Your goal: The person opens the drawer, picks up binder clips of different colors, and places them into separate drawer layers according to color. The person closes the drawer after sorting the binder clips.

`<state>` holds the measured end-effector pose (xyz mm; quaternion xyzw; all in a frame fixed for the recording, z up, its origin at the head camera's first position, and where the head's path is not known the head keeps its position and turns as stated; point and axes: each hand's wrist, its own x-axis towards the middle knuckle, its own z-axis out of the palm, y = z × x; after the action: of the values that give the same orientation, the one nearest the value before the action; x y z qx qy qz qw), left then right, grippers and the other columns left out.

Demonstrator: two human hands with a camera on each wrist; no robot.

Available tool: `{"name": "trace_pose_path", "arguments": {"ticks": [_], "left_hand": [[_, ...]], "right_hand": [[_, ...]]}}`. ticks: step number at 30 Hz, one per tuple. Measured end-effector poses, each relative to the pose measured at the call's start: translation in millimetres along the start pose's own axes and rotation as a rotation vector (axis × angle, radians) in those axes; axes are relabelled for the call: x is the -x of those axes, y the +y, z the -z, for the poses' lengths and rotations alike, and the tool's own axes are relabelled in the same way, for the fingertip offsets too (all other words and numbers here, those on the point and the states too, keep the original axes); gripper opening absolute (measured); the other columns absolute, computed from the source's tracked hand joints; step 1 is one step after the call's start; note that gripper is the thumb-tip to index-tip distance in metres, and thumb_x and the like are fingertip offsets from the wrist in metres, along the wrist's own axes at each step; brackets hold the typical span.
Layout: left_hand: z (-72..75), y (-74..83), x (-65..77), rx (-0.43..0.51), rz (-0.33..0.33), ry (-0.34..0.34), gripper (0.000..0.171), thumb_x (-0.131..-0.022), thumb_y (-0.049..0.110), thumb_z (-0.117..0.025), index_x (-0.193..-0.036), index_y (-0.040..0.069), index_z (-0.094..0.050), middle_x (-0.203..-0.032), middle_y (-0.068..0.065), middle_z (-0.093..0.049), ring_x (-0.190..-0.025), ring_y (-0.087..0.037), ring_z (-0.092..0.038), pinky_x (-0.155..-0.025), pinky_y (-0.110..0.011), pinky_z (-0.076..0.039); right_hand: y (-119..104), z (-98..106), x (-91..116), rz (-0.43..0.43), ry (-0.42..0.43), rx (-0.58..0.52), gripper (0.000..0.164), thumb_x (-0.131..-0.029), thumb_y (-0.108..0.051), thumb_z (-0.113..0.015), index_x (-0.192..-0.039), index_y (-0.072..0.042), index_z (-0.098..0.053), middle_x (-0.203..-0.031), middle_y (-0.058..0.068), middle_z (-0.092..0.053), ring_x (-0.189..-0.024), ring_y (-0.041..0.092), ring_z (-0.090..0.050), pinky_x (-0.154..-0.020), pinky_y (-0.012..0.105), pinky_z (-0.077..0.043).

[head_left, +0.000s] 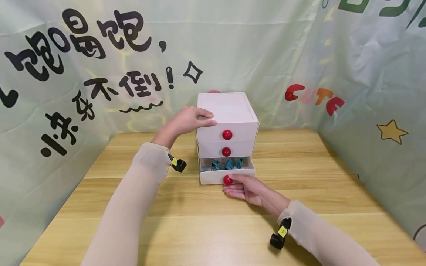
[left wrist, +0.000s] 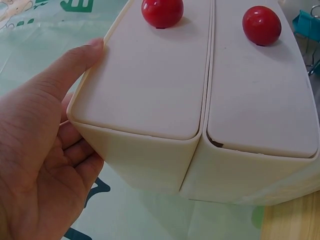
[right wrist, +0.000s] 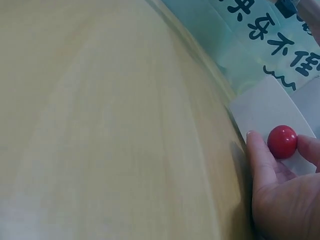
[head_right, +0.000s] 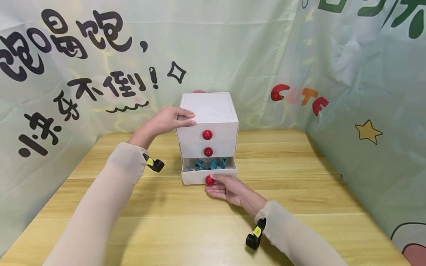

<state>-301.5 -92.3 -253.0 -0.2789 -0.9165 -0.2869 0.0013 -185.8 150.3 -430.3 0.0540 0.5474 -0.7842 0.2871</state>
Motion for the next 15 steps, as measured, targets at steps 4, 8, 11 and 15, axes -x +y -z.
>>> {"name": "trace_pose_path", "arguments": {"ticks": [4, 8, 11, 15], "left_hand": [[-0.2, -0.3, 0.3, -0.001, -0.007, -0.002, 0.053, -0.087, 0.054, -0.068, -0.127, 0.019, -0.068, -0.133, 0.002, -0.060, -0.122, -0.016, -0.054, -0.101, -0.034, -0.044], [-0.2, -0.9, 0.5, -0.008, -0.011, -0.002, 0.053, -0.087, 0.054, -0.068, -0.127, 0.019, -0.068, -0.133, 0.002, -0.060, -0.123, -0.015, -0.054, -0.102, -0.034, -0.043], [-0.6, -1.6, 0.0, -0.015, -0.015, 0.001, 0.053, -0.088, 0.054, -0.067, -0.127, 0.019, -0.068, -0.133, 0.003, -0.061, -0.122, -0.015, -0.054, -0.102, -0.034, -0.043], [-0.8, -1.4, 0.0, -0.015, -0.021, 0.010, 0.052, -0.088, 0.053, -0.068, -0.126, 0.018, -0.068, -0.132, 0.003, -0.062, -0.121, -0.015, -0.055, -0.101, -0.033, -0.043]], "right_hand": [[-2, 0, -6, 0.005, -0.002, 0.001, 0.043, -0.096, -0.024, -0.064, -0.126, 0.005, -0.054, -0.115, 0.027, -0.065, -0.103, 0.032, -0.067, -0.091, 0.041, -0.051], [-5, 0, -12, 0.008, 0.009, -0.001, 0.044, -0.096, -0.025, -0.065, -0.127, 0.004, -0.054, -0.116, 0.027, -0.065, -0.103, 0.033, -0.067, -0.090, 0.041, -0.051], [-7, 0, -17, 0.012, 0.031, 0.003, 0.042, -0.096, -0.024, -0.065, -0.126, 0.003, -0.055, -0.116, 0.027, -0.064, -0.103, 0.033, -0.067, -0.090, 0.041, -0.052], [-11, -1, -24, 0.020, 0.053, -0.001, 0.040, -0.096, -0.023, -0.064, -0.125, 0.003, -0.056, -0.116, 0.027, -0.065, -0.103, 0.033, -0.067, -0.089, 0.041, -0.052]]}}
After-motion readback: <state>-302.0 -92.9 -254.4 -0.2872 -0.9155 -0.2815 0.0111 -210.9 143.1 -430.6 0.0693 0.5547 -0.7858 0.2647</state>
